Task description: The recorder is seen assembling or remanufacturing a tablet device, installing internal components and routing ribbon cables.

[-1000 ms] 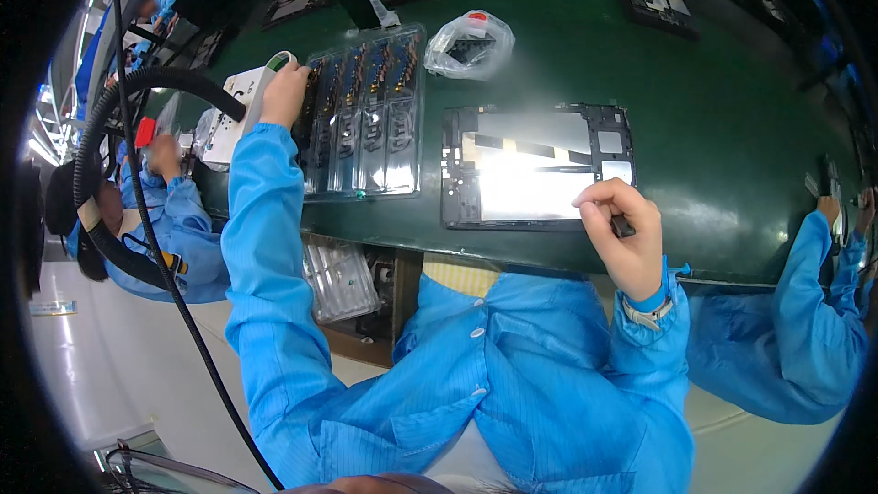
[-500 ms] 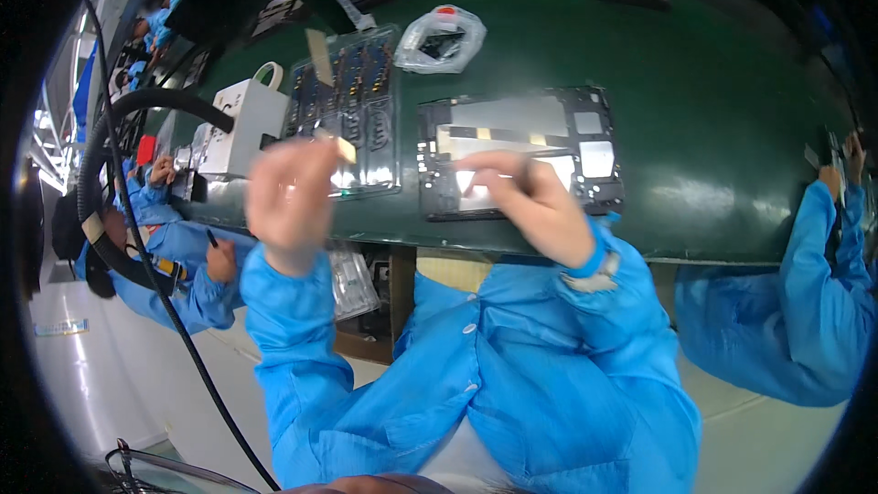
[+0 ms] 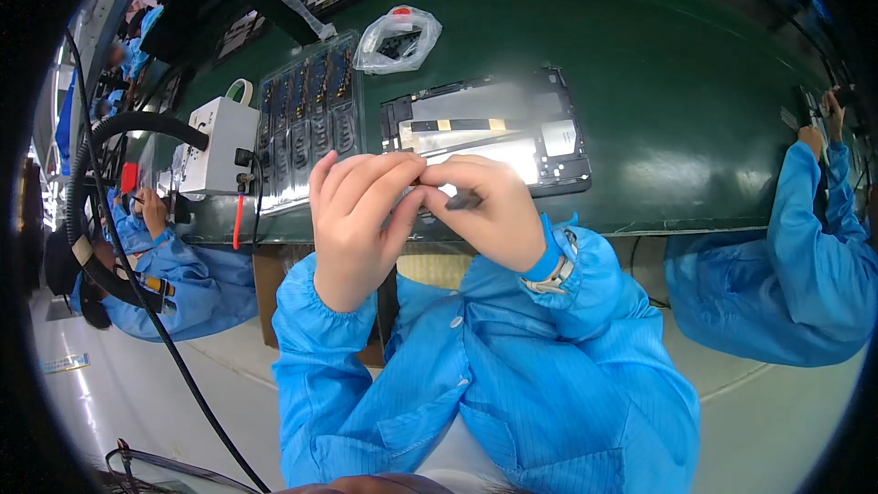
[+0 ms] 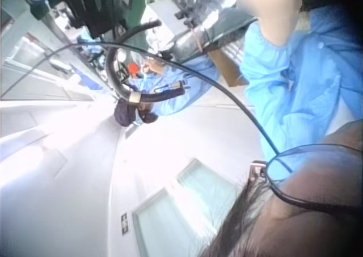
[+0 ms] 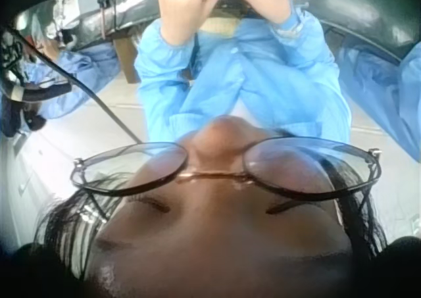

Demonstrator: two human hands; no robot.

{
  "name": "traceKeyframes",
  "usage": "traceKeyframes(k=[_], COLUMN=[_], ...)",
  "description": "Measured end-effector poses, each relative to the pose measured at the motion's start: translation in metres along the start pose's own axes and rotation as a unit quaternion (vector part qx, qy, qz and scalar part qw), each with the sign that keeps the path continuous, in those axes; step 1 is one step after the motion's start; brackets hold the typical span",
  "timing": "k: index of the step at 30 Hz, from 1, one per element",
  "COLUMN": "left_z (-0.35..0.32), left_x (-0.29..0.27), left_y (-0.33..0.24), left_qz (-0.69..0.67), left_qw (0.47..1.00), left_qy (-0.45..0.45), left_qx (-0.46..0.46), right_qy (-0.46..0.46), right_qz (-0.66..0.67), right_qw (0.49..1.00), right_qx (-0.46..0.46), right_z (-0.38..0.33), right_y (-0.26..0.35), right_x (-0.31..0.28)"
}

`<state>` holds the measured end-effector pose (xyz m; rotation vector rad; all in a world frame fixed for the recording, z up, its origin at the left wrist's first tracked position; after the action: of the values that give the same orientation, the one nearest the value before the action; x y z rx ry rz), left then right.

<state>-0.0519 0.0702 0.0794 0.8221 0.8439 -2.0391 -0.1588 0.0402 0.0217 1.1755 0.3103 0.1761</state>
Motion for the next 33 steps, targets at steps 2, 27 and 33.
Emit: traceKeyframes(k=[2, 27, 33], left_z=[0.002, -0.282, -0.248], left_x=[0.0, -0.069, -0.088], left_y=[0.002, 0.221, 0.203], left_qz=[-0.012, 0.238, 0.221], left_qw=[1.0, 0.759, 0.705], left_qy=[0.004, -0.107, -0.141], left_qx=[-0.002, -0.596, -0.659], right_qy=[-0.011, 0.16, 0.191], right_qz=[-0.026, -0.014, -0.025], right_qw=[0.999, 0.987, 0.981], right_qx=[-0.022, 0.008, 0.01], right_z=[-0.001, -0.02, -0.019], right_y=[0.005, -0.047, -0.037], right_x=[0.001, 0.03, 0.053])
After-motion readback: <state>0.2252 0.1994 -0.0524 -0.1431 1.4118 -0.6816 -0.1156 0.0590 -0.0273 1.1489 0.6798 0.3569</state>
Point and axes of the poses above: each hand's wrist, its own z-axis towards the middle knuckle, its own x-axis out of the palm, y = z × x, the point moved 8 cm from there along z, towards the middle knuckle, and after that the axes turned 9 degrees about -x, right-handed, at the moved point
